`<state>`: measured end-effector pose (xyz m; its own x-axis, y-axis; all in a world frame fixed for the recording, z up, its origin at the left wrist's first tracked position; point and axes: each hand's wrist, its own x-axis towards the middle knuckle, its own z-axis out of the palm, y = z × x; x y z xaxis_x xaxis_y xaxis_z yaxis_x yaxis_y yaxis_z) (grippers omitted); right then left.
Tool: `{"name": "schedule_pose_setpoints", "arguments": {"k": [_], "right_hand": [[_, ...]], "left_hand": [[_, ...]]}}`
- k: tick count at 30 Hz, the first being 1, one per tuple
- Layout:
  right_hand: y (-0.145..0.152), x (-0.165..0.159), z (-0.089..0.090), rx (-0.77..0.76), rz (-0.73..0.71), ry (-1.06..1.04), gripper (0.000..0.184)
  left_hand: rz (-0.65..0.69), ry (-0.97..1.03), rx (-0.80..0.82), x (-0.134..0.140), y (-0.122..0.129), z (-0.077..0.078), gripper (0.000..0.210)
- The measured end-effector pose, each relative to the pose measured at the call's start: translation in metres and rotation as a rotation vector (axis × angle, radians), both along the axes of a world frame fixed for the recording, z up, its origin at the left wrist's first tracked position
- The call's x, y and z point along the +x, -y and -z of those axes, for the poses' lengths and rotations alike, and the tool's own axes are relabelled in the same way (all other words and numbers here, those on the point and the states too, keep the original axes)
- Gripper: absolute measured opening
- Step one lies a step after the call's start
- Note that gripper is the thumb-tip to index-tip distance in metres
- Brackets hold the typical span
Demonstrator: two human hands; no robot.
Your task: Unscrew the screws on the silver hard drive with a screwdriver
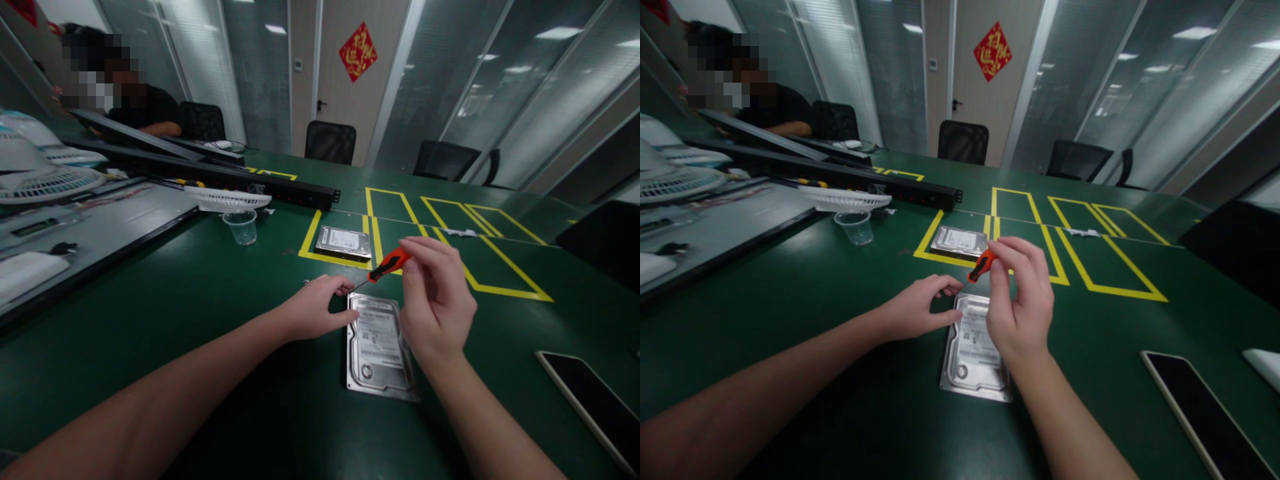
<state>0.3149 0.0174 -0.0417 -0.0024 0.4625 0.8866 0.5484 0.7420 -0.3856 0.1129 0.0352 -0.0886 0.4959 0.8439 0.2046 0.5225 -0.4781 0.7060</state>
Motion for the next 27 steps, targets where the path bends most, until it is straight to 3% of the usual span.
{"name": "schedule_pose_setpoints", "arguments": {"k": [10, 17, 27], "right_hand": [[-0.001, -0.001, 0.002, -0.017, -0.006, -0.032, 0.023], [-0.004, -0.002, 0.009, -0.077, -0.138, -0.156, 0.027], [0.0, 0.0, 0.0, -0.003, 0.01, -0.001, 0.026]], "left_hand": [[-0.007, -0.006, -0.011, 0.0, 0.0, 0.0, 0.046], [-0.006, -0.018, -0.021, 0.0, 0.001, -0.003, 0.045], [-0.003, -0.012, 0.002, 0.0, 0.0, 0.0, 0.042]]}}
